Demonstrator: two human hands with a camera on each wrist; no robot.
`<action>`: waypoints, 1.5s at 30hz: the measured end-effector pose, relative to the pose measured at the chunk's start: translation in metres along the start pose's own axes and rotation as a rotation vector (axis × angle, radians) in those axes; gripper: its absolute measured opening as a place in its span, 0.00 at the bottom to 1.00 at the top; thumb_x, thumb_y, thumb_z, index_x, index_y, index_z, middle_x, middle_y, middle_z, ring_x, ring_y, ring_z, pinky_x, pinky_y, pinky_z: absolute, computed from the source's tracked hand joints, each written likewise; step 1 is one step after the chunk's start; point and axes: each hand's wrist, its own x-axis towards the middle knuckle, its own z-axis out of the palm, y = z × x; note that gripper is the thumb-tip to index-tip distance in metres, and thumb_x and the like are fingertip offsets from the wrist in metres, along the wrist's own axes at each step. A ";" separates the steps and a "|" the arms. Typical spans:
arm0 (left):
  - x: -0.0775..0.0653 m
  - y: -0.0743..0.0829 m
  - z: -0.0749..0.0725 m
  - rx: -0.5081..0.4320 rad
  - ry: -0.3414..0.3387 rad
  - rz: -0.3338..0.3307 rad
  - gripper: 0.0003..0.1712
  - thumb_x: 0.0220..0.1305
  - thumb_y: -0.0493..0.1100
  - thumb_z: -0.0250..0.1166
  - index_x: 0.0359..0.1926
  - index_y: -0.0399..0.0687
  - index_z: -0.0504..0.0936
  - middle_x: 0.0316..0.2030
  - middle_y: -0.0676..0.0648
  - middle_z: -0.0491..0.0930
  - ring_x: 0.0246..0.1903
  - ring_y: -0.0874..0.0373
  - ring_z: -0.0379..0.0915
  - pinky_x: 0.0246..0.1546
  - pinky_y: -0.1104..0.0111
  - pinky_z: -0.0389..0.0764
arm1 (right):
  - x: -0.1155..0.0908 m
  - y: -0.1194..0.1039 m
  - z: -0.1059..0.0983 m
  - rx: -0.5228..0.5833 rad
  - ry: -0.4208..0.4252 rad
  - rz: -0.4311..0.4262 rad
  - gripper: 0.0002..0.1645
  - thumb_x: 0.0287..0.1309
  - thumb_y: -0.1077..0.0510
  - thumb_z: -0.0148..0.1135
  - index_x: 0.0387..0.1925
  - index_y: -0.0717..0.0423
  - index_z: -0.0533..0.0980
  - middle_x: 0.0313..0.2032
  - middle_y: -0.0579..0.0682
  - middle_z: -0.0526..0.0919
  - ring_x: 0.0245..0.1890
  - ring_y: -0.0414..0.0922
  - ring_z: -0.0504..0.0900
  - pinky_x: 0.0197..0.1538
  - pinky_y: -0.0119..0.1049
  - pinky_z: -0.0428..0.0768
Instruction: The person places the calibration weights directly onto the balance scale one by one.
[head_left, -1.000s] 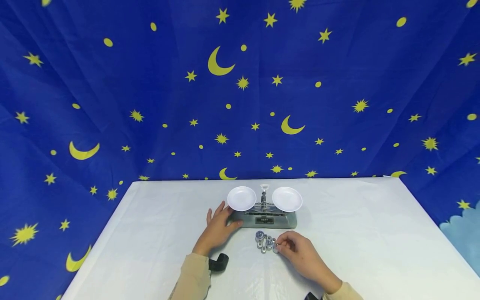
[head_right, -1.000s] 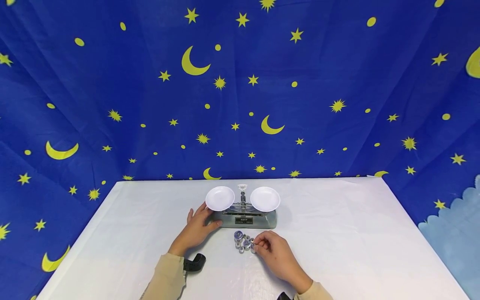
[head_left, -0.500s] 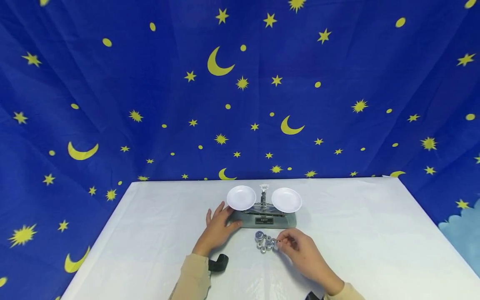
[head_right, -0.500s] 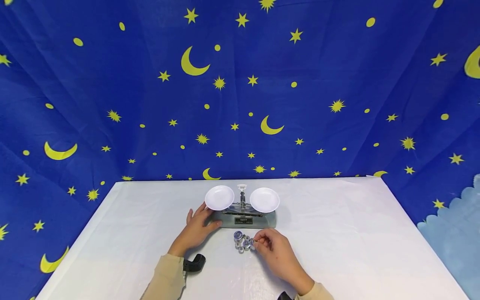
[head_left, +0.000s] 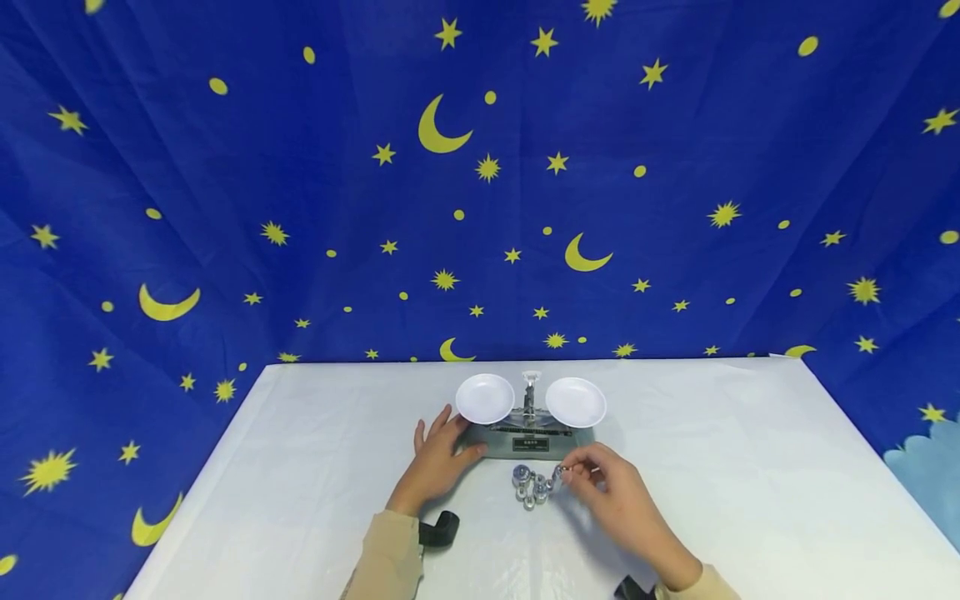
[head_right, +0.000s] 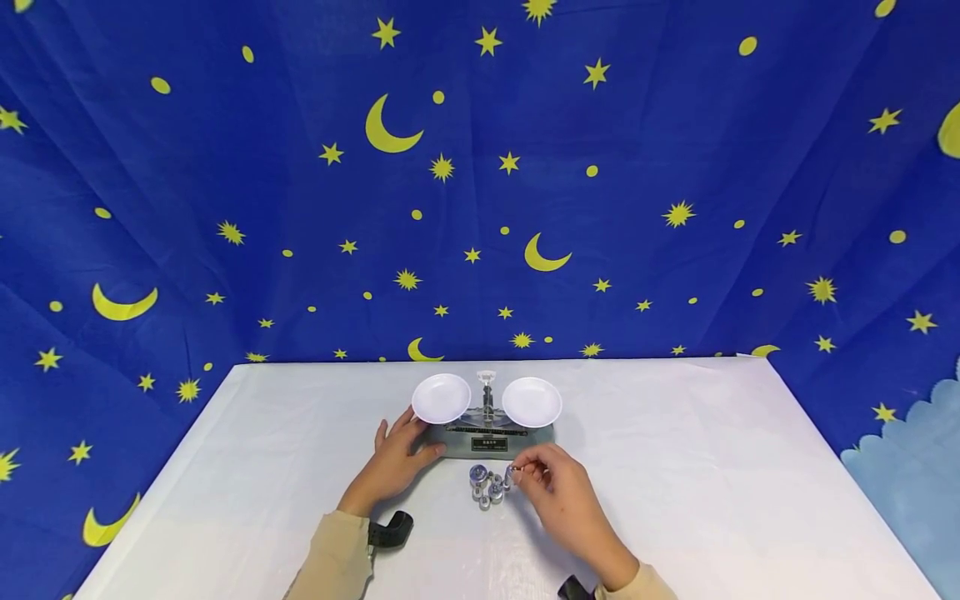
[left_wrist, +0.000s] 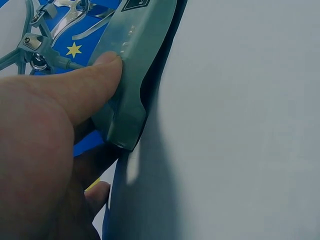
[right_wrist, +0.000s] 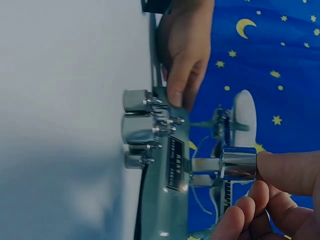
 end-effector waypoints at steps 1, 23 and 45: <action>0.000 0.000 0.000 -0.001 0.000 0.000 0.35 0.68 0.53 0.64 0.70 0.39 0.71 0.69 0.40 0.70 0.75 0.35 0.47 0.69 0.34 0.29 | 0.001 -0.001 -0.001 -0.003 0.005 0.002 0.08 0.58 0.64 0.69 0.36 0.50 0.81 0.30 0.37 0.78 0.33 0.35 0.77 0.40 0.31 0.81; 0.000 0.000 0.001 0.006 0.002 0.002 0.35 0.68 0.53 0.64 0.70 0.38 0.71 0.69 0.40 0.70 0.74 0.35 0.48 0.69 0.34 0.29 | 0.023 -0.029 -0.016 0.019 0.097 -0.027 0.06 0.60 0.65 0.68 0.36 0.51 0.80 0.31 0.42 0.78 0.33 0.40 0.77 0.41 0.32 0.80; 0.000 0.000 0.001 0.022 0.000 0.003 0.36 0.68 0.53 0.64 0.69 0.38 0.71 0.69 0.40 0.70 0.74 0.35 0.48 0.69 0.33 0.31 | 0.046 -0.034 -0.019 -0.003 0.225 -0.081 0.03 0.61 0.66 0.67 0.37 0.58 0.82 0.31 0.46 0.78 0.32 0.42 0.76 0.36 0.30 0.77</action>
